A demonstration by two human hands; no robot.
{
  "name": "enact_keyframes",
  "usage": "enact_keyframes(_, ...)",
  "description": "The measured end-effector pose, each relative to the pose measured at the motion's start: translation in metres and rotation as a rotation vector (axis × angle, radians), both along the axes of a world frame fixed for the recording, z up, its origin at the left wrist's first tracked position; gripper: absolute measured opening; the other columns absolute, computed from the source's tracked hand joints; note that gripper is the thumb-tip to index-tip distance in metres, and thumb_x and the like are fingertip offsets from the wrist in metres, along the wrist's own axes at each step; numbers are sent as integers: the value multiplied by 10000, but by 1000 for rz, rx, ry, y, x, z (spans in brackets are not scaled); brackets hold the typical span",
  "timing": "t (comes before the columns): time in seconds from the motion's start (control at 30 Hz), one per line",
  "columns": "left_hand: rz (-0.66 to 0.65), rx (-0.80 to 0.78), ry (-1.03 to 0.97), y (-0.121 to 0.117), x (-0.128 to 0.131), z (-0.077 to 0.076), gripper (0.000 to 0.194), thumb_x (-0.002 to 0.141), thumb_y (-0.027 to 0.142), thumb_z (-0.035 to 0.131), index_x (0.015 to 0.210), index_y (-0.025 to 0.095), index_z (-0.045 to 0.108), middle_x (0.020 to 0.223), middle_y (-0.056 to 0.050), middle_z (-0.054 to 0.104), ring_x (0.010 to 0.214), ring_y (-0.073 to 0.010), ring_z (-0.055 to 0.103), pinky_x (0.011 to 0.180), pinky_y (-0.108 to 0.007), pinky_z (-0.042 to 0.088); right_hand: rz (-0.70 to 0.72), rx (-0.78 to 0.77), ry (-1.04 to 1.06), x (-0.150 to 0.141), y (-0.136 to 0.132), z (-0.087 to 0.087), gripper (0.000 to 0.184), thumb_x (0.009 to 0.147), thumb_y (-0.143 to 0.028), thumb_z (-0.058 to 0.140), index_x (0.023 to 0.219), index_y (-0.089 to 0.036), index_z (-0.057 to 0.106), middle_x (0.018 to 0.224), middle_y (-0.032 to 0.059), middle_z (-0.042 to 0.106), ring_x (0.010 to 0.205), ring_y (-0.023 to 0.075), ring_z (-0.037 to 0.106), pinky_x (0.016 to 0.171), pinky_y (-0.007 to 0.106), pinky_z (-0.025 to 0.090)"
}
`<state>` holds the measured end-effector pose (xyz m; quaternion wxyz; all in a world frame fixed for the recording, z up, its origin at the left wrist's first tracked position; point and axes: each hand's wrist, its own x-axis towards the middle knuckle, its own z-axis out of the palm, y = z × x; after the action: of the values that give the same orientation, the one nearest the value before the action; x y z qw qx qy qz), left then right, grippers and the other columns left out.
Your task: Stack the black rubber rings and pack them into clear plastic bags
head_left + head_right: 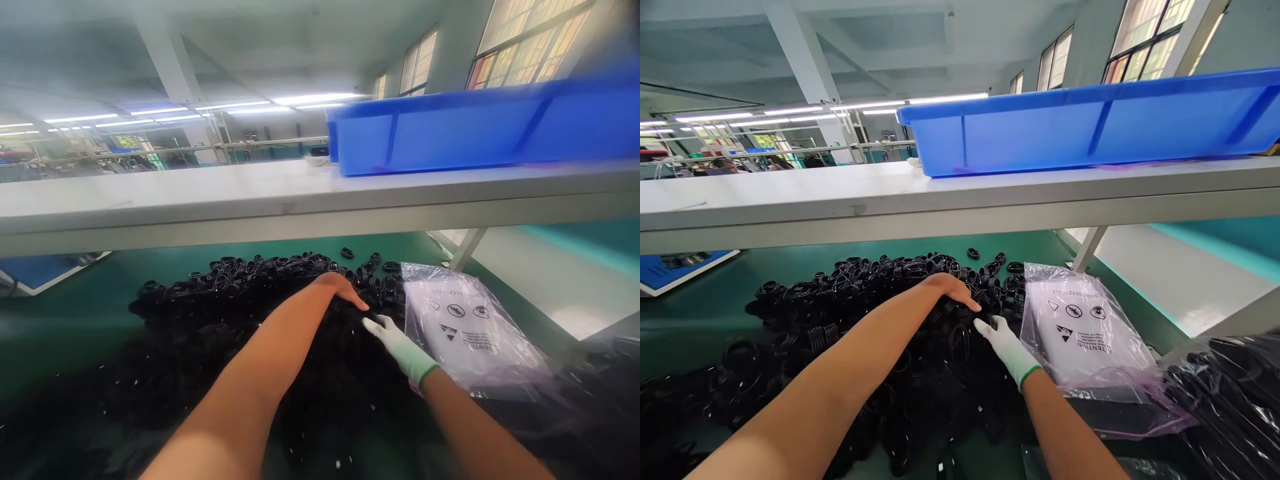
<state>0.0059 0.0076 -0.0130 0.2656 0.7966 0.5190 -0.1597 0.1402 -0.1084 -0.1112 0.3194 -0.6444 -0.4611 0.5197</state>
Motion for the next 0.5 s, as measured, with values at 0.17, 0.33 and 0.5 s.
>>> enact_keyframes(0.17, -126, -142, 44, -52, -28, 2, 723, 470, 695, 586, 1025, 234, 627, 1201, -62, 554, 1139, -302, 454, 973, -378, 311, -11, 1, -132, -33, -50, 0, 811, 647, -576, 548, 1292, -168, 277, 1191, 130, 483, 1092, 253, 475, 917, 377, 357)
enact_keyframes(0.33, -182, -158, 24, -102, -88, 18, 834, 556, 768, 437, 1193, 233, 499, 1310, -75, 445, 1169, -293, 414, 947, -376, 327, 42, 36, -284, -71, -98, 37, 746, 646, -550, 546, 1287, -252, 306, 1188, 104, 440, 1067, 262, 480, 881, 405, 380)
enact_keyframes(0.5, -240, -51, -154, -142, -137, 43, 656, 632, 667, 493, 1146, 259, 523, 1143, -39, 561, 1025, -225, 515, 866, -306, 386, 55, 227, -449, -112, -134, 70, 640, 668, -483, 551, 1232, -225, 393, 1181, 113, 423, 1110, 291, 414, 910, 429, 355)
